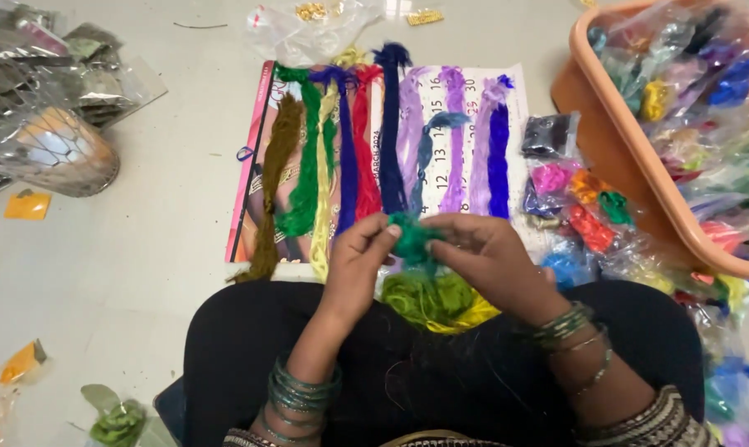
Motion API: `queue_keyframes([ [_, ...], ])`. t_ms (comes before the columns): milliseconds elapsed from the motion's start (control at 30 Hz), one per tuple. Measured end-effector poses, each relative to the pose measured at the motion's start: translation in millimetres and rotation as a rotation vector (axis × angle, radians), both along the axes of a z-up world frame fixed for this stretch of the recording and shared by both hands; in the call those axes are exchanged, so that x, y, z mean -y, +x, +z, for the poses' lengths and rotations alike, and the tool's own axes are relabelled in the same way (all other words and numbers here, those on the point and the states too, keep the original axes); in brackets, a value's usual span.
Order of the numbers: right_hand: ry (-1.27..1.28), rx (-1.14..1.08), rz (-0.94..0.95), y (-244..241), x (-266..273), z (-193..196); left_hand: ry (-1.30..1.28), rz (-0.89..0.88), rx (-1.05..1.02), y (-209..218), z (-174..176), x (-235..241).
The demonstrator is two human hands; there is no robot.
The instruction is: The recorder is braiding colorful synthetic fibers and organizing them into bundles on a factory floor.
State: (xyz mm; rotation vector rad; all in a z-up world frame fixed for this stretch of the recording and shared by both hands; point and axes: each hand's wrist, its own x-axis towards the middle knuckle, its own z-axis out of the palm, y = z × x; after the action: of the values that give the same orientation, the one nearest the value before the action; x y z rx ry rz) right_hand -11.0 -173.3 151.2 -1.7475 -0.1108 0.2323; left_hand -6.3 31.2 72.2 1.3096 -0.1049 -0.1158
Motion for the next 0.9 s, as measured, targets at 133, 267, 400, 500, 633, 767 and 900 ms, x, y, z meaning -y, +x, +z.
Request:
queue_keyframes([
  [133,-0.186,-0.049,0.035,-0.1,6.7,-15.8,-0.016,0.205,-0.063,-0.7,12.8,-4.9],
  [267,-0.245,-0.086,0.043,-7.6,-6.9,-5.8,-0.564,0.039,-0.256,-8.9,10.1,-6.2],
  [400,-0.110,-0.161,-0.001,-9.3,-15.7,3.5,-0.572,0.008,-0.304,-10.1,12.3,-6.2],
  [500,-0.320,0.083,-0.131,-9.1,-9.8,-4.9,-0.418,0.062,-0.230,-8.1,2.5,-6.4],
  [633,-0.062,0.022,-0.077,-5.5,-9.8,-22.6,-0.322,0.022,-0.169,-8.0,12.0,-3.5],
  [767,0.016,0.067,0.013,-8.4,-16.7,-33.3,-0.255,-0.008,-0.027,-6.7,-8.3,3.0],
  [900,0.050,-0.005,-0.018,-4.5,-8.5,-40.3,-0.435,0.019,-0.265,-10.2,-1.2,3.5],
])
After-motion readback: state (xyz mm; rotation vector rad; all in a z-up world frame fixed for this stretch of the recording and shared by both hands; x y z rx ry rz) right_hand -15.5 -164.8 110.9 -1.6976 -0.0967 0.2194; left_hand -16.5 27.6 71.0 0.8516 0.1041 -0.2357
